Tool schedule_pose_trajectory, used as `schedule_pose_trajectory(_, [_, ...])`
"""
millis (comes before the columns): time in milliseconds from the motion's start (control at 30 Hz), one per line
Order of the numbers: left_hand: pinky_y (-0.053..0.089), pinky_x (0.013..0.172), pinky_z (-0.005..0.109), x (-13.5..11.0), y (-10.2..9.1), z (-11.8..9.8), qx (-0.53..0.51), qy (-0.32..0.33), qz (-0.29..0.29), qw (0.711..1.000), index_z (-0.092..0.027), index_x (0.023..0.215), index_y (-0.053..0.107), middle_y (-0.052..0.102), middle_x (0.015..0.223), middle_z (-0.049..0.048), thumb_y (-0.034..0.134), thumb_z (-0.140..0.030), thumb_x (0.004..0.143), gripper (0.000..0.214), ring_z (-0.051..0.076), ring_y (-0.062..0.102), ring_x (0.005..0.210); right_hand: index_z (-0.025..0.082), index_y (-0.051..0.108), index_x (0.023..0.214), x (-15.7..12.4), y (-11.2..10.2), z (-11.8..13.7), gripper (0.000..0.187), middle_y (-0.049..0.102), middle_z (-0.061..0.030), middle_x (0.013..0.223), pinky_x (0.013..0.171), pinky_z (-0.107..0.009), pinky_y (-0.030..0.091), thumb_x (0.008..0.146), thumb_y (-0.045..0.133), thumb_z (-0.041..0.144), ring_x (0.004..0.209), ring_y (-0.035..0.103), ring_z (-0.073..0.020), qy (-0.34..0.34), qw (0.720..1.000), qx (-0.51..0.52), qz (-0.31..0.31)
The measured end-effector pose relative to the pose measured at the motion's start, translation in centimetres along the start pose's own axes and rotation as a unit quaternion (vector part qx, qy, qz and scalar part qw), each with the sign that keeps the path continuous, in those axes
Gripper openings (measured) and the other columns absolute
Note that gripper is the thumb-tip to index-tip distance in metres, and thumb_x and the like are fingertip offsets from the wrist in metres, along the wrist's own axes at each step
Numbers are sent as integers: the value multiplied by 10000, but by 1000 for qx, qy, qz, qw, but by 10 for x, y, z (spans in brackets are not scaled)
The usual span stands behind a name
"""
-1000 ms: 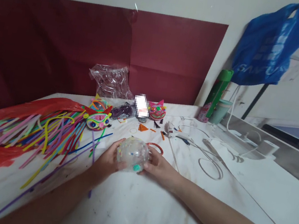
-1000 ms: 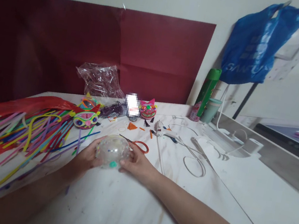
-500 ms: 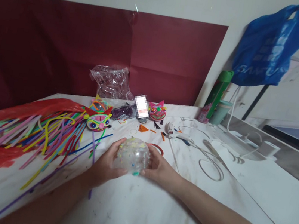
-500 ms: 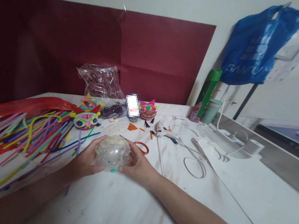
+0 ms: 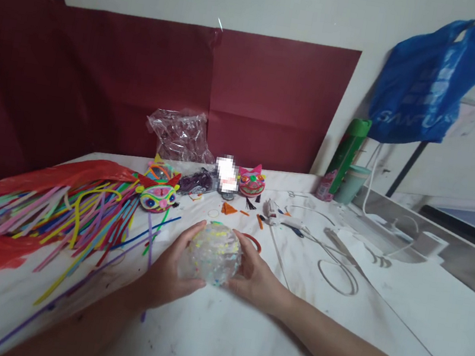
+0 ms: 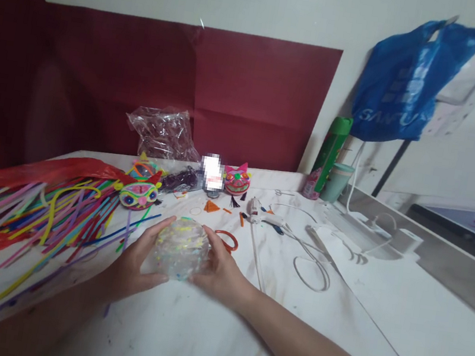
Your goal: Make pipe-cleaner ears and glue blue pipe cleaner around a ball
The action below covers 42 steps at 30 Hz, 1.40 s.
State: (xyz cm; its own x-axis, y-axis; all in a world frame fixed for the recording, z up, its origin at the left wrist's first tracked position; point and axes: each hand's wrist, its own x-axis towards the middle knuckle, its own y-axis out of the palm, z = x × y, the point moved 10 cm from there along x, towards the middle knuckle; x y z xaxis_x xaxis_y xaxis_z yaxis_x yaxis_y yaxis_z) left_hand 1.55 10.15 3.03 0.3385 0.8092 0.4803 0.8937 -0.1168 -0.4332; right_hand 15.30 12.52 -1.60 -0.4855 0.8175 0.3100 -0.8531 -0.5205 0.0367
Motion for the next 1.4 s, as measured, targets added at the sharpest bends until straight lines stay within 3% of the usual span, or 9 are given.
schedule_pose_trajectory(267, [250, 1147, 514, -2, -1, -17, 127, 56, -15, 990, -269, 1422, 263, 318, 1500, 116, 746, -90, 609, 963, 330, 280, 1390, 259, 289, 1414, -2, 1, 17, 894, 369, -157, 1432, 981, -428, 453, 668, 782, 293, 1248, 474, -291, -52, 994, -90, -21])
schedule_pose_trajectory(533, [248, 1145, 521, -1, -3, -7, 71, -2, -32, 997, -286, 1404, 328, 372, 1475, 102, 784, -96, 580, 961, 353, 301, 1377, 266, 294, 1402, -1, 0, 15, 876, 407, -146, 1398, 914, -402, 501, 673, 779, 267, 1160, 540, -269, -38, 994, -101, -18])
schedule_pose_trajectory(667, [228, 1146, 534, -1, -4, -11, 70, 18, -33, 997, -277, 1391, 357, 357, 1483, 110, 791, -108, 576, 939, 360, 292, 1380, 263, 284, 1405, -2, 0, 14, 889, 416, -147, 1390, 896, -400, 510, 668, 781, 258, 1146, 547, -271, -38, 993, -111, -19])
schedule_pose_trajectory(800, [231, 1144, 520, 1, -8, -13, 75, 23, -47, 996, -233, 1350, 433, 384, 1447, 135, 836, -223, 555, 891, 381, 294, 1370, 255, 291, 1400, -3, -1, 16, 865, 411, -142, 1388, 897, -391, 504, 681, 771, 253, 1156, 535, -271, -43, 990, -133, -30])
schedule_pose_trajectory(933, [299, 1108, 493, 2, -5, 11, -45, -65, -30, 996, -218, 1374, 387, 403, 1430, 154, 833, -352, 584, 917, 379, 360, 1332, 251, 295, 1397, -2, 1, 15, 880, 464, -134, 1328, 866, -383, 512, 675, 790, 346, 1083, 565, -253, -21, 997, -78, -12])
schedule_pose_trajectory(1067, [385, 1037, 460, 3, 3, 34, -225, -120, -13, 967, -210, 1338, 351, 458, 1388, 171, 827, -439, 584, 920, 356, 444, 1276, 238, 411, 1331, 0, 1, 15, 698, 516, -113, 1244, 723, -326, 539, 760, 665, 549, 860, 608, -178, 23, 1000, 18, 6])
schedule_pose_trajectory(1133, [428, 985, 449, 4, 5, 40, -254, -127, -13, 959, -207, 1273, 400, 524, 1314, 159, 834, -462, 564, 870, 349, 502, 1214, 250, 436, 1323, 0, 1, 13, 639, 543, -93, 1195, 653, -299, 542, 799, 605, 575, 763, 598, -144, 49, 998, 35, 6])
schedule_pose_trajectory(1267, [481, 894, 426, 4, 12, 48, -280, -143, 5, 949, -207, 1229, 451, 583, 1237, 146, 826, -501, 549, 830, 346, 556, 1137, 282, 475, 1307, -1, 11, 12, 551, 564, -66, 1183, 630, -269, 555, 825, 610, 514, 865, 587, -164, 59, 994, 80, 51])
schedule_pose_trajectory(1400, [446, 952, 442, 5, 14, 46, -291, -136, 12, 947, -194, 1254, 469, 570, 1281, 150, 808, -497, 581, 813, 356, 524, 1187, 276, 509, 1272, -2, 14, 9, 533, 579, -63, 1169, 643, -266, 558, 805, 647, 492, 918, 585, -175, 78, 988, 119, 57])
